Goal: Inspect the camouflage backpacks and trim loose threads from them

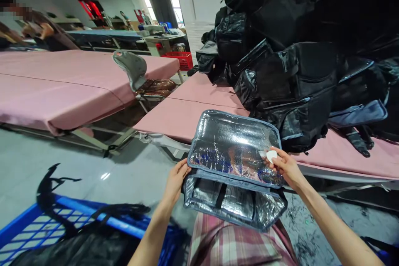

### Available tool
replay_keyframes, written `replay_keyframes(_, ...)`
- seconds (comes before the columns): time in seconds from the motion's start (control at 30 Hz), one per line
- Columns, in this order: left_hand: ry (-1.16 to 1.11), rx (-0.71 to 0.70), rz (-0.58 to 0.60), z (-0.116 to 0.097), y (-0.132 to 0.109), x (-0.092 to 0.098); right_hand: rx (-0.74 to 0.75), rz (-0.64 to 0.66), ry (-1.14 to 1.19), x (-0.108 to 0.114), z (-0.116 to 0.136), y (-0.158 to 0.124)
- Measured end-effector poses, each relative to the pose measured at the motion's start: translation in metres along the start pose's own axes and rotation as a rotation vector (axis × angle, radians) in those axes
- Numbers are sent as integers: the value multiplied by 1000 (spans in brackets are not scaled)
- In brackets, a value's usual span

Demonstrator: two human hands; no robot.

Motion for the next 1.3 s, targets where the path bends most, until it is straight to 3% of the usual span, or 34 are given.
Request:
replay_keyframes(0.53,-26,-31,34,-6,-5,-3,-33,-9,-138,11,-18,9)
replay_keyframes(0.67,-31,-33,51,-10,-9,-6,25,-9,-259,2,-17,9)
replay_keyframes(0.77,-63,-46,61,-13,-9,-7,92,55,-374,-28,-16,8)
replay_keyframes(0.97,-143,1,75,-12,-6,-5,402,343,-771,-128,-10,6)
replay_keyframes(1.07,-158,2,64,-9,-4,-3,506,476,-888,-165,-13,3)
replay_keyframes(1.17,-163,-12,82,-9,-4,-3,555,555,-921,-184,-18,1)
replay_keyframes(1.3,-102,-10,109,-9,-3,-4,599,586,-957,-192,-23,2)
Point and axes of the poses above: each hand's wrist, its own y-axis towards the middle knuckle, its own x-axis out of the back of the hand, z = x × y, the point moved 8 cm from there along y, towards the middle knuckle, and after that the axes turned 5 degrees about x, right-handed, at the moved point
